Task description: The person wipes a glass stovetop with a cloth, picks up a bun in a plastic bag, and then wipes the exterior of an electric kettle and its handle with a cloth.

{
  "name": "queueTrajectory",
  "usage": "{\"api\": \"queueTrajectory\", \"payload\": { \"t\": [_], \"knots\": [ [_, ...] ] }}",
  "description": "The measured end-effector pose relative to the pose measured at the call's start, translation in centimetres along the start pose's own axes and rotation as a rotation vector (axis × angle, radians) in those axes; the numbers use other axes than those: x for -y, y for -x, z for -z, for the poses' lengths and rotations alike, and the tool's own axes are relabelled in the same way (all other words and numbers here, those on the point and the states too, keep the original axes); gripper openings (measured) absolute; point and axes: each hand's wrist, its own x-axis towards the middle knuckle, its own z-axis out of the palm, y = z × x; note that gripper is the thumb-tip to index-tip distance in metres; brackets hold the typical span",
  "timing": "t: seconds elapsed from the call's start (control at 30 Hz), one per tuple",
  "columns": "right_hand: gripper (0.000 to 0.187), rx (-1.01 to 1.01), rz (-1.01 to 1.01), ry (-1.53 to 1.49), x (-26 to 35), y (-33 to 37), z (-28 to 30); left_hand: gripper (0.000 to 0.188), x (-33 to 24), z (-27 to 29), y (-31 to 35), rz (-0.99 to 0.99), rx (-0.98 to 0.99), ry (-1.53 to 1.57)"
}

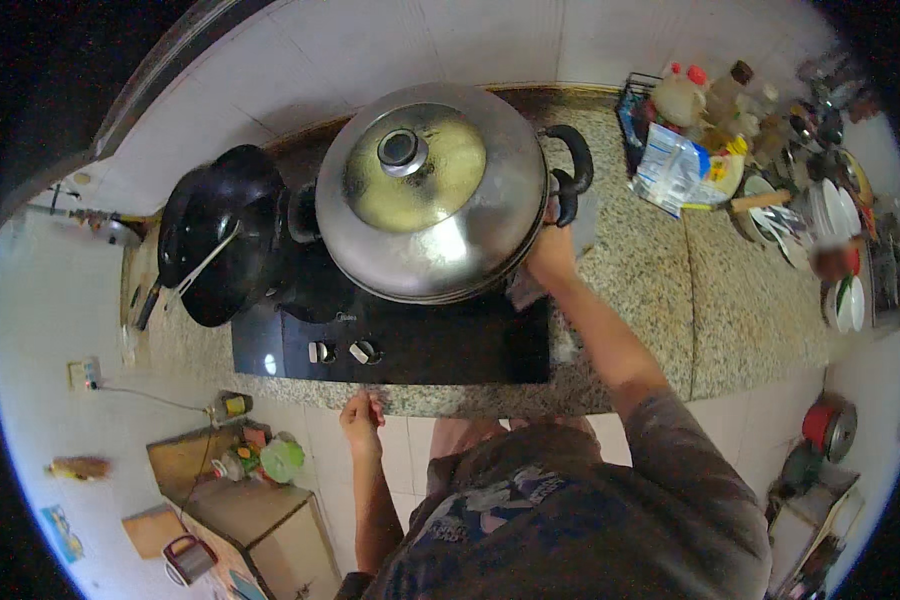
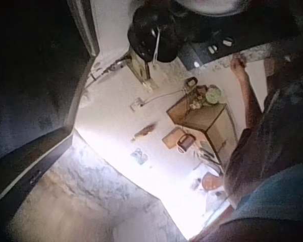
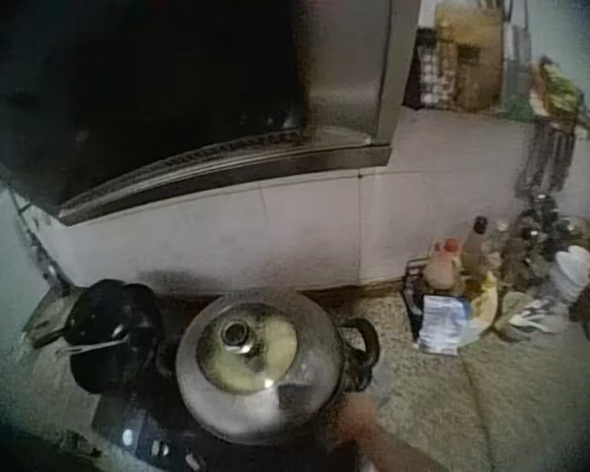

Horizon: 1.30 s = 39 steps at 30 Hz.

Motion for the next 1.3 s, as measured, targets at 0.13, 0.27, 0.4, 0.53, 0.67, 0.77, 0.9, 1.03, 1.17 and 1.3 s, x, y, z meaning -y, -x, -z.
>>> {"api": "queueTrajectory", "payload": {
  "t": [0.13,0.27,0.4,0.53,0.67,0.77,0.9,1.03,1.17,1.3],
  "knots": [
    [0.042,-0.042,0.121,0.146,-4.0,-9.0,-0.1,0.027,1.6,2.4,4.3,-0.048,-0.209,0.007],
    [0.041,0.241,-0.009,0.712,-5.4,-13.7,0.6,0.027,2.2,3.8,8.7,0.064,-0.372,0.0],
    [0.04,0.311,0.079,0.718,-4.1,-12.0,0.2,0.026,3.3,4.2,9.4,0.113,-0.358,0.013],
    [0.04,0.617,0.216,0.788,0.9,-2.0,2.1,0.025,3.0,3.0,7.2,0.074,-0.257,0.082],
    [0.056,0.409,0.309,0.531,3.0,12.3,3.7,0.022,2.8,-0.5,5.5,0.034,-0.226,0.163],
    [0.059,0.424,0.307,0.405,2.3,14.6,4.8,0.024,2.8,-2.3,4.5,0.074,-0.217,0.168],
    [0.059,0.316,0.261,0.463,0.8,8.9,2.7,0.025,1.8,-3.3,5.3,0.059,-0.212,0.094],
    [0.046,0.412,-0.138,0.177,-0.8,-0.2,-0.6,0.025,2.0,-1.6,7.4,0.036,-0.269,0.08],
    [0.044,0.116,0.094,0.383,-5.1,-7.7,-2.3,0.025,1.8,-0.2,10.1,0.065,-0.383,0.065],
    [0.047,0.371,0.093,0.653,-4.6,-9.5,-1.5,0.026,2.8,1.7,12.0,0.084,-0.408,0.083]
  ]
}}
